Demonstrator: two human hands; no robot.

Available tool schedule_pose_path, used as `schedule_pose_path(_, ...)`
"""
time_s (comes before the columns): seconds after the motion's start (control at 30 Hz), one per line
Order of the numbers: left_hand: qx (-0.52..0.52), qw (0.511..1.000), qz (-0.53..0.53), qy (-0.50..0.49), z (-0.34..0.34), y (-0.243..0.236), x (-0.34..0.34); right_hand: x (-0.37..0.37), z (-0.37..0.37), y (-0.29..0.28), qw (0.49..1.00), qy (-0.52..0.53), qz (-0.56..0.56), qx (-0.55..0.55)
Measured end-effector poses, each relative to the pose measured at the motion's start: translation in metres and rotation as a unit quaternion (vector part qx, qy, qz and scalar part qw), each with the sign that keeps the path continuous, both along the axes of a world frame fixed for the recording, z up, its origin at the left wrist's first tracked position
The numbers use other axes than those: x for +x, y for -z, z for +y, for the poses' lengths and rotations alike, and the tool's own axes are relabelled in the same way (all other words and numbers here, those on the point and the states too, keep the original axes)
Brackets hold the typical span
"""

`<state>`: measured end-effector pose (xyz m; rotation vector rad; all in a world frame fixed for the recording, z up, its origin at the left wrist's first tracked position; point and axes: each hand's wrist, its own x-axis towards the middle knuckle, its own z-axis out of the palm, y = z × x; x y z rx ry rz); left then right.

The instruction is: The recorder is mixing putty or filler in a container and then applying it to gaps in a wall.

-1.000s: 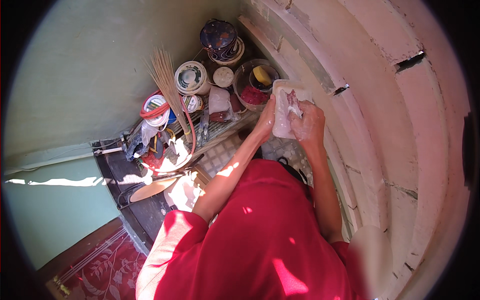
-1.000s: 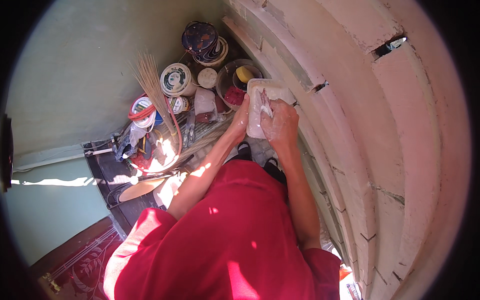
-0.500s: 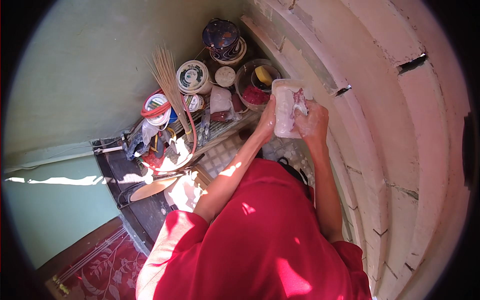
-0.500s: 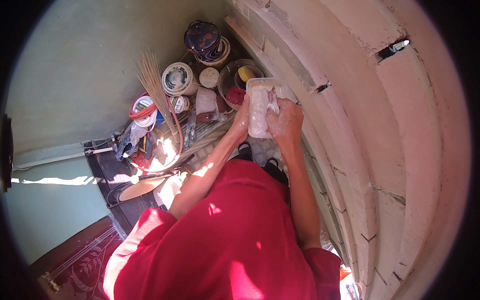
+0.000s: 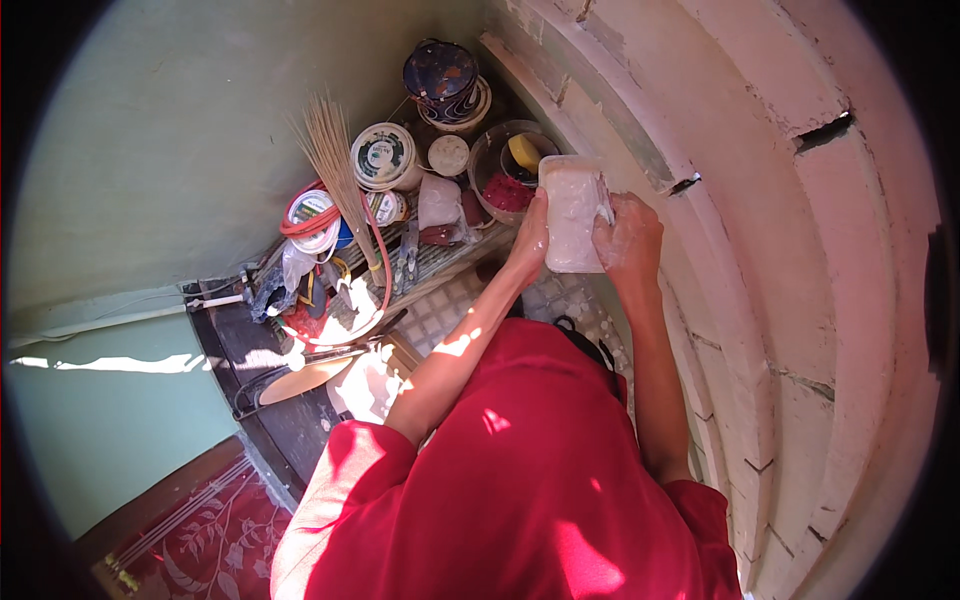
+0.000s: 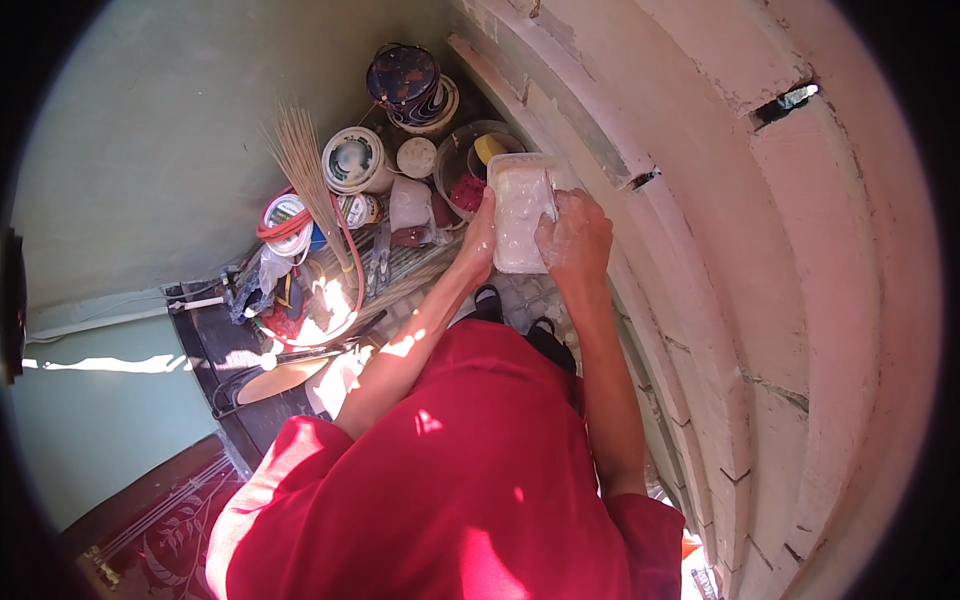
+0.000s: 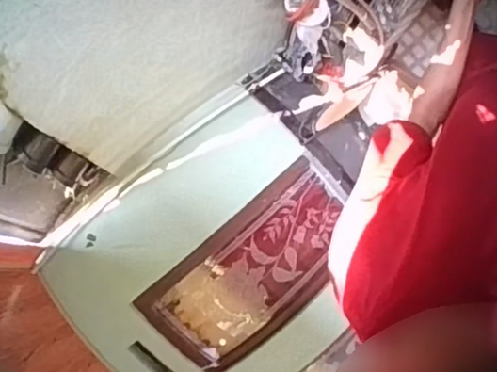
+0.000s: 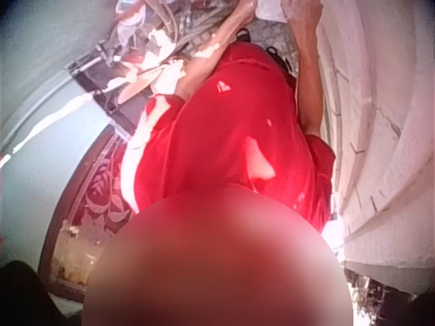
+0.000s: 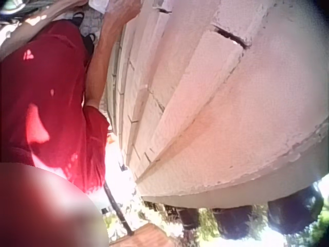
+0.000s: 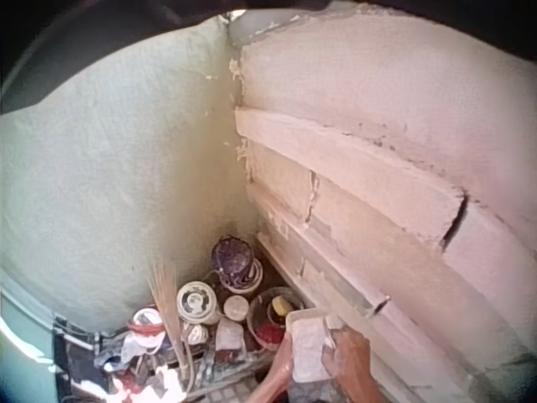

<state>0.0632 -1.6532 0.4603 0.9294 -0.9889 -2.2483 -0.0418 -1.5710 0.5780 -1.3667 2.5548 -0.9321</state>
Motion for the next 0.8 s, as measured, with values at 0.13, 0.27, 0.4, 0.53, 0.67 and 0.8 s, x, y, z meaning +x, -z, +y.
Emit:
schedule_pose_path(0.13,-0.004,1.000,-0.009,0.010,0.000,0.004,0.000,0.005,0.000,0.010,0.998,-0.017,-0.054,-0.010)
schedule_pose_path(0.27,-0.007,0.999,-0.019,0.035,-0.004,0.003,0.002,0.010,-0.004,0.012,0.997,-0.023,-0.074,-0.010)
schedule_pose_path(0.4,0.023,0.999,-0.026,0.037,0.000,-0.012,0.001,0.005,-0.007,0.013,0.991,-0.029,-0.131,-0.019)
schedule_pose_path(0.53,0.045,0.998,-0.008,0.043,-0.004,-0.015,0.001,0.007,-0.011,-0.004,0.986,0.003,-0.168,-0.013)
schedule_pose_path(0.67,0.050,0.998,-0.002,0.041,-0.004,-0.014,-0.002,0.011,-0.014,-0.009,0.985,0.010,-0.172,-0.025)
schedule_pose_path(0.8,0.044,0.998,0.015,0.039,-0.004,-0.013,-0.004,0.015,-0.014,0.001,0.981,0.004,-0.186,-0.045)
